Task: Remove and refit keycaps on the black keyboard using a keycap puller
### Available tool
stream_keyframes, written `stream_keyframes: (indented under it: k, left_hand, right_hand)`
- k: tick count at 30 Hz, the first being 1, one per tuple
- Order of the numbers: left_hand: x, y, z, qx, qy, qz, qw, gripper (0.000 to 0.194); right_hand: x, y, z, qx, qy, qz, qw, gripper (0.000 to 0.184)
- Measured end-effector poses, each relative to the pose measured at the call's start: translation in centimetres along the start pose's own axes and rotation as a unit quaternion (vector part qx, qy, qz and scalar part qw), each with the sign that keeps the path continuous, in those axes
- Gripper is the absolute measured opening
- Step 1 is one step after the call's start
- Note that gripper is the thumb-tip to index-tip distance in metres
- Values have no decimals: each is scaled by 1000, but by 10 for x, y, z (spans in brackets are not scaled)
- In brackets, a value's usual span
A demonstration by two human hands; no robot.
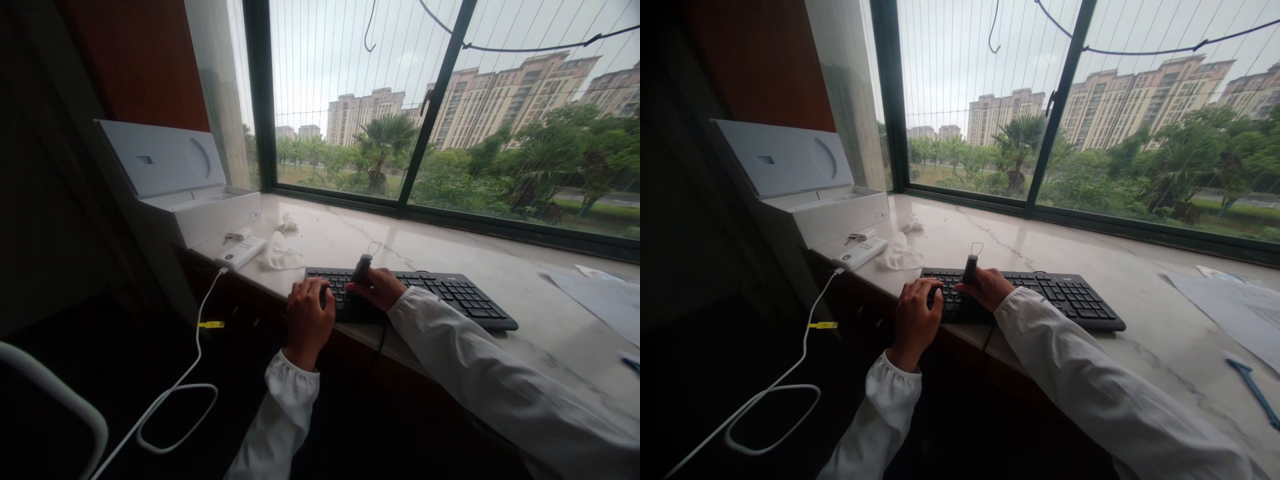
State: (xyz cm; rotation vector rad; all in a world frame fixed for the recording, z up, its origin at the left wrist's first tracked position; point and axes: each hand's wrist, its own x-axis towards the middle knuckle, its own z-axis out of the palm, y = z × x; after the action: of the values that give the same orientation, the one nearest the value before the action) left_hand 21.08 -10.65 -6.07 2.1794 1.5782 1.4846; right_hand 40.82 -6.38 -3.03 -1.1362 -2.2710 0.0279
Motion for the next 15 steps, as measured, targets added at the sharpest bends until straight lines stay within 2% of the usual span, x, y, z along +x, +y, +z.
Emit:
stream_keyframes:
  k: [10, 15]
  left_hand:
    - [0, 0, 0, 1, -3, 5, 1000, 19]
    - [1, 0, 1, 5, -7, 10, 1000, 21]
  right_hand:
    - [-3, -10, 0, -33, 14, -21, 999, 31]
    - [-3, -13, 0, -41, 6, -11, 999, 27]
